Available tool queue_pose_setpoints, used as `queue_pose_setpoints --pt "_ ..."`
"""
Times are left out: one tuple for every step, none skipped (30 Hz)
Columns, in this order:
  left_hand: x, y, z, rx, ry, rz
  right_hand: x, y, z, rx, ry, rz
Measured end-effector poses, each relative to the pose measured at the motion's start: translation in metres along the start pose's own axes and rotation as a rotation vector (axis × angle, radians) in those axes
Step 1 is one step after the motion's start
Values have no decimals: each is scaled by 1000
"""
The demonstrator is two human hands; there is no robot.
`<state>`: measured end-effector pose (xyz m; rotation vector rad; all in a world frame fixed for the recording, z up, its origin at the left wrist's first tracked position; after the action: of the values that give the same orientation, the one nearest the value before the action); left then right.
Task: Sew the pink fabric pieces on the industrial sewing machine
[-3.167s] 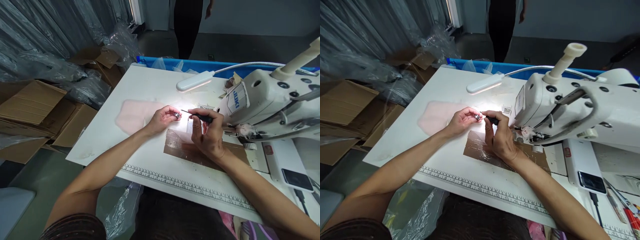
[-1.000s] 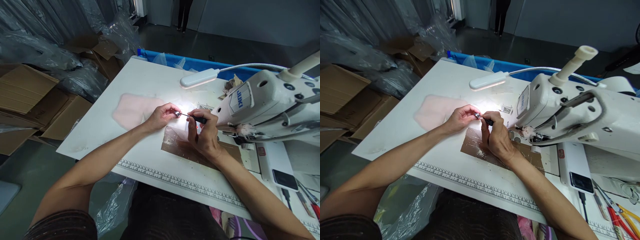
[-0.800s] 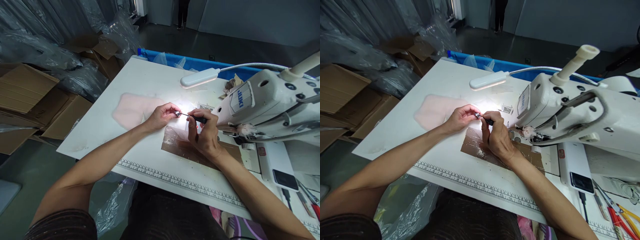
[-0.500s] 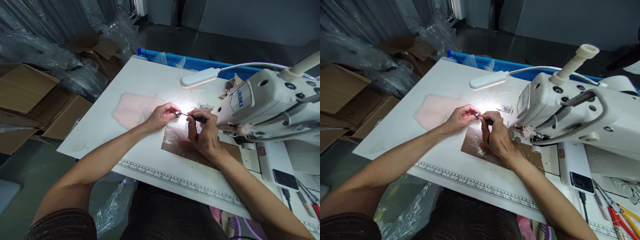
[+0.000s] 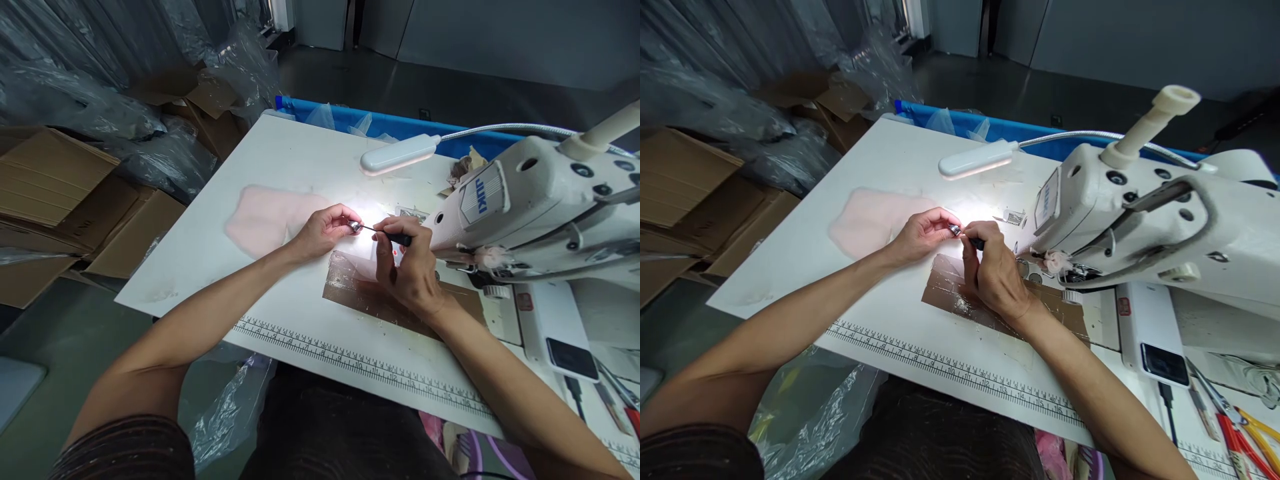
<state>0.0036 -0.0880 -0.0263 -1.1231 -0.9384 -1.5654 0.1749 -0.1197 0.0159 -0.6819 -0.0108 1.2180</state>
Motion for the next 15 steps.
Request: queue_pose_setpoints --pt "0 0 0 -3 -1 -2 0 0 0 -4 9 -3" --pt "-1 0 0 -5 1 -5 -1 -1 0 -6 18 -10" --pt "-1 0 0 -6 3 -8 -1 -1 0 -5 25 -17" --pt "-1 0 0 -8 6 -9 -1 -2 1 -5 32 -23" --pt "-1 0 0 -9 8 -8 -2 -2 1 -5 36 -26" --pt "-1 0 0 -10 9 -4 -2 -3 1 -5 37 -26" --pt "-1 0 0 -12 8 0 -2 -3 2 -4 35 -26" --pt "-1 0 0 -13 7 2 -2 -3 2 -6 32 -29" --pt "-1 0 0 -14 6 4 -2 -3 2 -6 25 -31" --pt "-1 0 0 -15 6 6 -2 -2 2 -5 17 -31" --pt "-1 0 0 -16 5 9 -2 -2 2 -3 6 -27" --pt "-1 0 0 -15 6 12 -2 -2 2 -3 -1 -21" --pt "-1 0 -1 -13 6 15 -2 -1 2 -3 -6 -14" --pt "-1 0 -1 -10 5 17 -1 -1 2 -1 -10 -7" --pt "-1 0 -1 -7 5 18 -1 0 2 0 -12 -2"
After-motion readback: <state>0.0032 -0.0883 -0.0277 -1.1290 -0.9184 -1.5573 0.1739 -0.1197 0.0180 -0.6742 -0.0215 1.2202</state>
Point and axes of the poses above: each hand's wrist, its own z-axis towards the middle knuckle, its own y-axis out of the palm, x = y × z, the point moved 2 cm from there along z, towards the middle knuckle, and after that the axes turned 2 degrees about y, right-handed, at the moved point
